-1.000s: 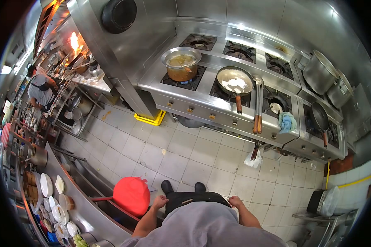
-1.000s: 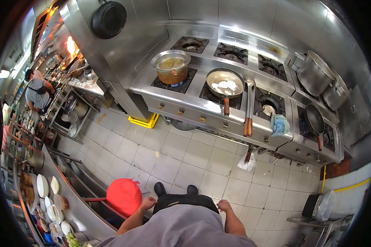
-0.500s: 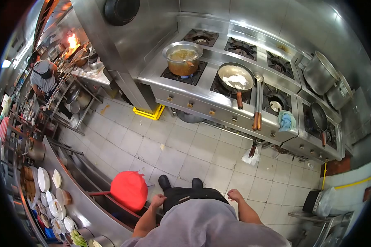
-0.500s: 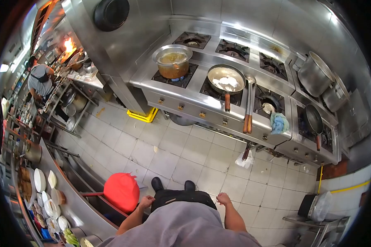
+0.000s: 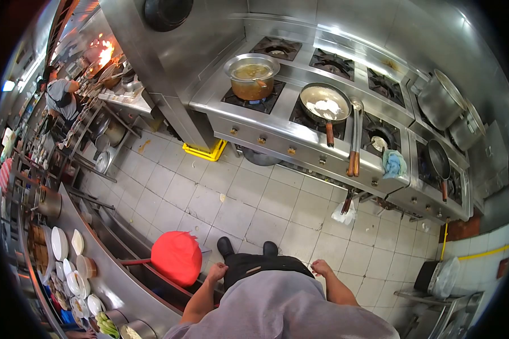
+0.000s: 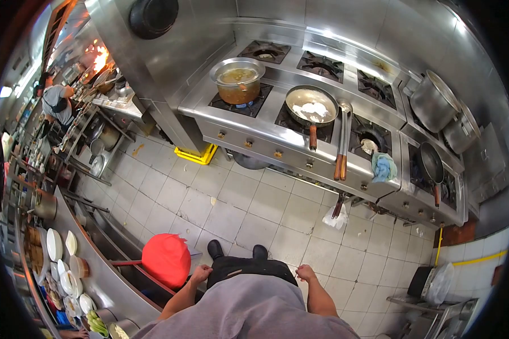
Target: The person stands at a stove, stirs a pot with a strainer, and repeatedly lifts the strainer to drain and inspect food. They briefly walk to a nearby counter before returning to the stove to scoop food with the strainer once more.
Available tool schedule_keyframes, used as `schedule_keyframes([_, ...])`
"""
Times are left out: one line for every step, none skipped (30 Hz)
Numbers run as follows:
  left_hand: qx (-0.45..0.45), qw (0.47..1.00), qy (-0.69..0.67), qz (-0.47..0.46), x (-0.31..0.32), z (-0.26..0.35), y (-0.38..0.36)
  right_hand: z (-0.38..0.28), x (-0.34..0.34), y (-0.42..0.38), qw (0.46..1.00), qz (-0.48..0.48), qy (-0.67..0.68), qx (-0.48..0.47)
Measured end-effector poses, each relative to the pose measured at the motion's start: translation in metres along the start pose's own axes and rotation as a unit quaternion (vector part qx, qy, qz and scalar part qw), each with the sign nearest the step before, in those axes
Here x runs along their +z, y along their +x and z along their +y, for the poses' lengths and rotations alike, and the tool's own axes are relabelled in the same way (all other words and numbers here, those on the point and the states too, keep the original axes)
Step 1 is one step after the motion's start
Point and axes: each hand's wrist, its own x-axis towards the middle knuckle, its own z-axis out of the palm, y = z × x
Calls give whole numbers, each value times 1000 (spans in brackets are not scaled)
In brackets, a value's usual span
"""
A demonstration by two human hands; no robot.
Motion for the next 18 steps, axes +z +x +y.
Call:
schedule_keyframes([0,1000,0,-1,0,-2,2,1,0,0,1000,-9,-3,4])
schedule_keyframes([0,1000,-1,-1,0,-4,4,2,0,0,1000,-7,1,7])
schedule_keyframes([0,1000,-1,-2,-1,-3,4,2,0,-1,1000,-5,5,9])
schedule_keyframes([1,1000,4,-5,-2,-2,4,3,-1,-1,1000,-2,10,12])
schedule_keyframes([2,1000,9,-7,-4,-2,3,2,-1,-1,1000,-1,8,13])
schedule_keyframes([2,1000,14,-9,-5,0,3,2,-2,0,1000,0,7,14])
schedule_keyframes([2,1000,14,-9,-6,2,2,2,-2,1,1000,2,5,15])
schedule_keyframes([3,1000,14,-9,-8,3,1,2,-2,1,1000,1,2,12])
schedule_keyframes([3,1000,14,-9,-10,7,-1,1,-3,2,1000,1,-1,10])
schedule_keyframes([3,1000,12,-11,-11,10,-4,0,-3,2,1000,0,-5,8])
schedule_keyframes([2,1000,9,-13,-13,13,-6,-1,-3,3,1000,0,-5,7])
schedule_keyframes([1,1000,7,-15,-14,14,-7,-2,-4,3,1000,0,-5,7])
schedule_keyframes([3,1000,7,-13,-14,14,-6,-3,-4,3,1000,0,-5,6])
schedule_keyframes([5,1000,6,-11,-14,14,-6,-4,-4,3,1000,2,-3,6])
schedule_keyframes([8,1000,6,-9,-14,13,-5,-6,-4,2,1000,3,-1,6])
schedule_keyframes([9,1000,4,-10,-14,11,-4,-8,-4,1,1000,4,1,6])
schedule_keyframes([10,1000,2,-12,-14,10,-3,-10,-4,0,1000,3,-1,5])
schedule_keyframes([11,1000,0,-13,-15,12,-4,-11,-5,0,1000,3,-2,5])
